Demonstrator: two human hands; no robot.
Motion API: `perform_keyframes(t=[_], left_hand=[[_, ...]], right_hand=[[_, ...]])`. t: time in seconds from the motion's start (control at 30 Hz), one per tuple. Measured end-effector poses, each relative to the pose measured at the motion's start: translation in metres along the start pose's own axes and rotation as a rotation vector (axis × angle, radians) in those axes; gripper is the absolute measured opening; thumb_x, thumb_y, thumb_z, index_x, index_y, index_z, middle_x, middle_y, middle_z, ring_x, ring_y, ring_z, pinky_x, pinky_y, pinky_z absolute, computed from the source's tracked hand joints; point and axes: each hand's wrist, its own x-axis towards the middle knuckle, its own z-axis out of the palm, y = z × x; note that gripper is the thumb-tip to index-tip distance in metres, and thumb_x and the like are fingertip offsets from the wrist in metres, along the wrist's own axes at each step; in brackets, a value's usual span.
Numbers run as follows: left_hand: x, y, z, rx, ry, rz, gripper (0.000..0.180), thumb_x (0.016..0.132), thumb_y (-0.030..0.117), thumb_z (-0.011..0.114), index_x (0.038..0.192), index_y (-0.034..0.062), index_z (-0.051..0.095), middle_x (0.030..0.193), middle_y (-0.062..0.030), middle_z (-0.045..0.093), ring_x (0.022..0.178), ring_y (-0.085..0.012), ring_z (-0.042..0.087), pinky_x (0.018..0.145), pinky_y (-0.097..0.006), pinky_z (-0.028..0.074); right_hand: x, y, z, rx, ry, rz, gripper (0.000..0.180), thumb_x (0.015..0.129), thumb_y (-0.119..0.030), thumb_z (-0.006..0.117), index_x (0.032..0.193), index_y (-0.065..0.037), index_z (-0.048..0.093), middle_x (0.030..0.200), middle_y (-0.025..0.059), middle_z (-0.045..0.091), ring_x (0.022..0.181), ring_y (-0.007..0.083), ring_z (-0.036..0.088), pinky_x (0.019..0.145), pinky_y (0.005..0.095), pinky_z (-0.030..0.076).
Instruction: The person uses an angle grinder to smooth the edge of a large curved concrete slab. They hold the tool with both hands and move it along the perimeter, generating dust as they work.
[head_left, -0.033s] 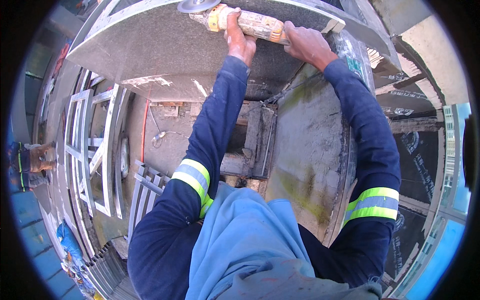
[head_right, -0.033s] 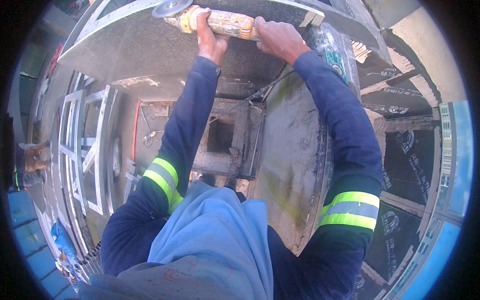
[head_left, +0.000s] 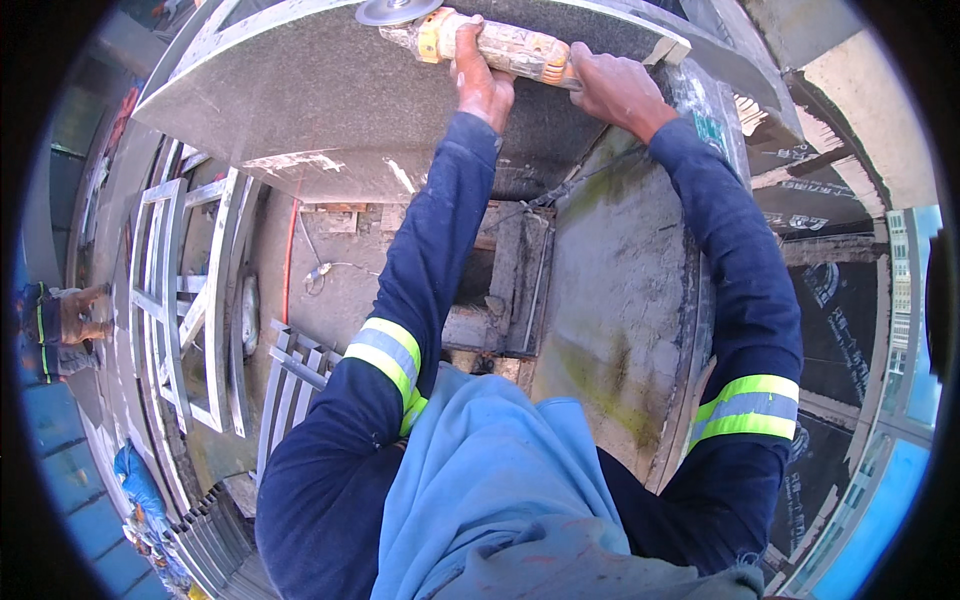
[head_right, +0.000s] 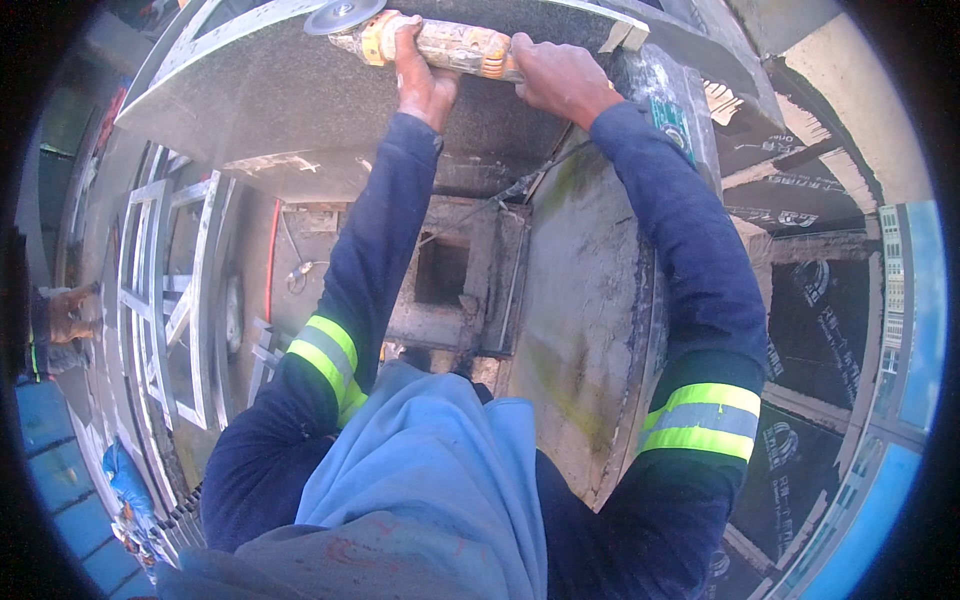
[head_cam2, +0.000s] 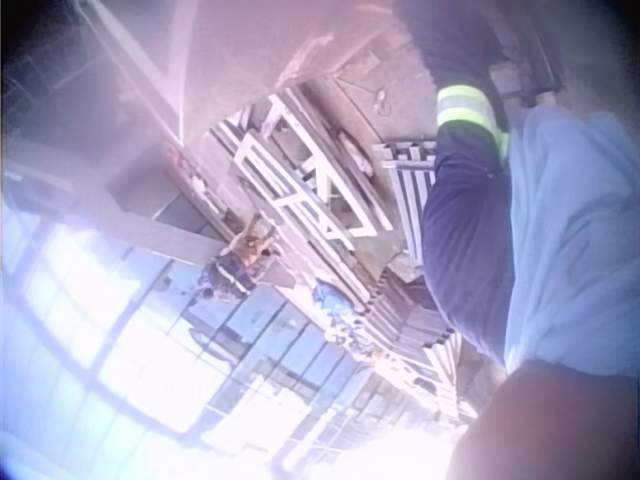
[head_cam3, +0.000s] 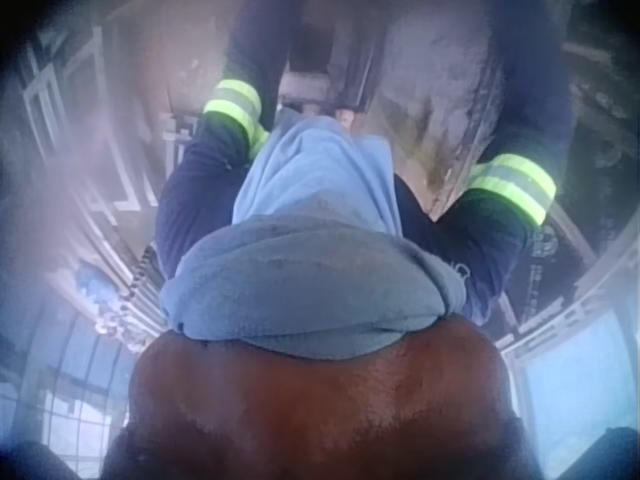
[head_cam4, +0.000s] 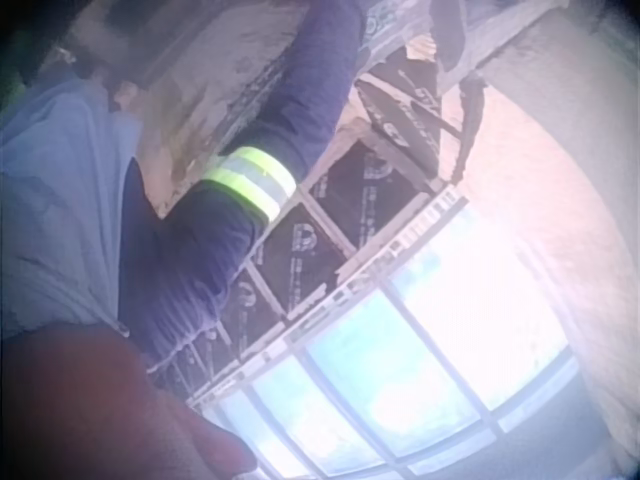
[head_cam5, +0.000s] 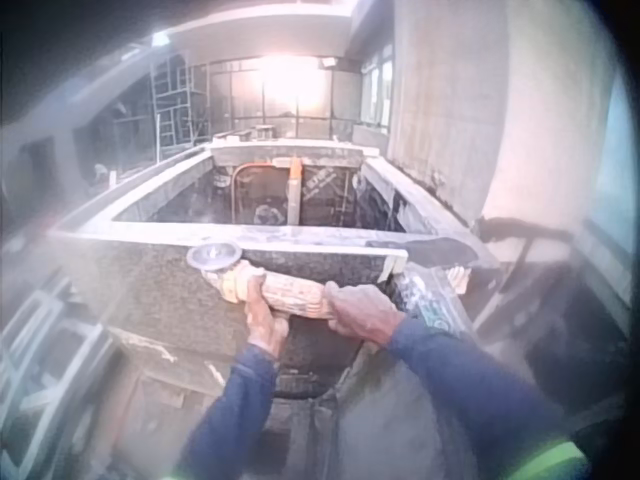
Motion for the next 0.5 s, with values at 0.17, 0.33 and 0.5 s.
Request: perform_keyframes(t=[0.17, 0.33, 0.5], left_hand=[[-0.003, -0.004, 0.006, 0.001, -0.001, -0.011, 0.054, 0.086, 0.029, 0.074, 0.13, 0.0105, 0.049, 0.119, -0.0092, 0.059, 0.115, -0.0285, 0.061, 0.104, -0.054, 0.052], [0.012, 0.005, 0.011, -0.015, 0.035, -0.009, 0.044, 0.084, 0.026, 0.077, 0.118, 0.0082, 0.056, 0.103, -0.0061, 0.065, 0.098, -0.0233, 0.068, 0.088, -0.047, 0.06], [0.008, -0.005, 0.007, -0.028, 0.006, -0.005, 0.045, 0.084, 0.026, 0.078, 0.119, 0.0083, 0.056, 0.106, -0.0057, 0.064, 0.1, -0.0233, 0.067, 0.091, -0.046, 0.059]], right_hand=[[-0.002, 0.008, 0.002, -0.016, 0.035, -0.014, 0.038, 0.084, -0.02, 0.076, 0.106, -0.002, 0.051, 0.087, 0.0231, 0.073, 0.082, 0.0414, 0.074, 0.07, 0.0504, 0.06], [0.012, 0.006, -0.004, 0.001, 0.031, -0.034, 0.037, 0.084, -0.019, 0.075, 0.106, -0.001, 0.051, 0.087, 0.0237, 0.073, 0.081, 0.0419, 0.074, 0.07, 0.0501, 0.06], [0.006, 0.013, 0.002, -0.005, 0.016, -0.018, 0.038, 0.085, -0.02, 0.075, 0.106, -0.002, 0.049, 0.087, 0.0241, 0.072, 0.081, 0.0424, 0.073, 0.069, 0.051, 0.059]])
